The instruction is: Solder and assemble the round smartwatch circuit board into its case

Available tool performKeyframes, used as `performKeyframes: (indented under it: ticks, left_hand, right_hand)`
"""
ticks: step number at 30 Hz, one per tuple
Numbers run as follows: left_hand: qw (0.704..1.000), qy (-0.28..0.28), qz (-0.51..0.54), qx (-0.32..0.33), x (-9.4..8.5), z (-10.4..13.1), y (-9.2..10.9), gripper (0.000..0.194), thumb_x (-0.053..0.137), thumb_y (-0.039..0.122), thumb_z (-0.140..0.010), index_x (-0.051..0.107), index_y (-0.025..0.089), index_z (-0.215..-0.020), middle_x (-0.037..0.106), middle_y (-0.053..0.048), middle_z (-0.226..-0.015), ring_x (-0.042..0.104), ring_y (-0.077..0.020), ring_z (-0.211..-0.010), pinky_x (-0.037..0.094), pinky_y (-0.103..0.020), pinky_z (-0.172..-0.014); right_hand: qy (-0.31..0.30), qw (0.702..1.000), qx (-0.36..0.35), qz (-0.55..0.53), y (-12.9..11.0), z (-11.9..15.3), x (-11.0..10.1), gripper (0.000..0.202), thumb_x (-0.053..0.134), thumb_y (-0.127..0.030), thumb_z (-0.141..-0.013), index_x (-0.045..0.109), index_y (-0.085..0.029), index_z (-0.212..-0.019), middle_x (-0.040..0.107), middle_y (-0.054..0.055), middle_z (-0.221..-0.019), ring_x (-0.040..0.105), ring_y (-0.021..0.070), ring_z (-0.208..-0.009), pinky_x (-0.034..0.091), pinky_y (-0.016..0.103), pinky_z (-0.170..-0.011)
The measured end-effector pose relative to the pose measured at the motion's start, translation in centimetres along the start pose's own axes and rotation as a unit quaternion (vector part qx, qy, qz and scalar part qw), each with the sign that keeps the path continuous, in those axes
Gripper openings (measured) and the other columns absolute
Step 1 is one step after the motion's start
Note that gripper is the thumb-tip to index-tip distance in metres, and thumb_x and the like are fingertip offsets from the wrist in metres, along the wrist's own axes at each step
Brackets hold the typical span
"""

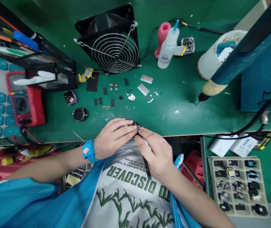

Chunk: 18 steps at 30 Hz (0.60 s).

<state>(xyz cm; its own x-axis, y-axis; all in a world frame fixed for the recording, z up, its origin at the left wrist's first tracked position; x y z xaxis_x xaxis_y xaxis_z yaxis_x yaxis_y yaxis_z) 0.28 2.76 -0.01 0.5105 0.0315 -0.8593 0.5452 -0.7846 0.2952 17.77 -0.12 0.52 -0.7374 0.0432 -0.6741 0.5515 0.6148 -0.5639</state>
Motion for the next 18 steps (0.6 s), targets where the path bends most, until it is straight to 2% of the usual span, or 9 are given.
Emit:
performKeyframes:
  ticks: [12,18]
  left_hand:
    - [1.0,0.004,-0.014,0.012,0.05,0.01,0.0,0.022,0.049,0.014,-0.107,0.07,0.012,-0.113,0.079,-0.006,-0.119,0.069,-0.0249,-0.116,0.057,-0.043,-0.101]
    - [1.0,-0.005,-0.018,0.011,0.04,0.07,-0.03,0.027,0.045,0.015,-0.108,0.071,0.013,-0.114,0.078,-0.007,-0.121,0.068,-0.0242,-0.118,0.058,-0.042,-0.102]
  right_hand:
    - [-0.008,0.999,-0.02,0.047,-0.3,-0.42,0.46,0.024,0.059,0.001,-0.094,0.071,-0.002,-0.114,0.076,0.024,-0.113,0.074,0.0308,-0.113,0.064,0.042,-0.097]
    - [0.004,0.999,-0.025,0.034,-0.47,-0.08,0.52,0.024,0.057,-0.002,-0.097,0.071,-0.005,-0.116,0.076,0.023,-0.116,0.072,0.0308,-0.12,0.064,0.042,-0.1]
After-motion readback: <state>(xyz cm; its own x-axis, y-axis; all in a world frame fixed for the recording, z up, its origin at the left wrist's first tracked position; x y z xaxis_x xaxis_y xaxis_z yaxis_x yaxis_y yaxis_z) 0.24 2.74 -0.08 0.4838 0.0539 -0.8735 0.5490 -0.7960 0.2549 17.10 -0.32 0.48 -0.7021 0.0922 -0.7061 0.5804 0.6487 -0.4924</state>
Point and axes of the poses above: each hand's wrist, its own z-axis away from the middle knuckle, its own x-axis out of the palm, y = z × x, the point moved 4 cm from there along -z, towards the middle knuckle
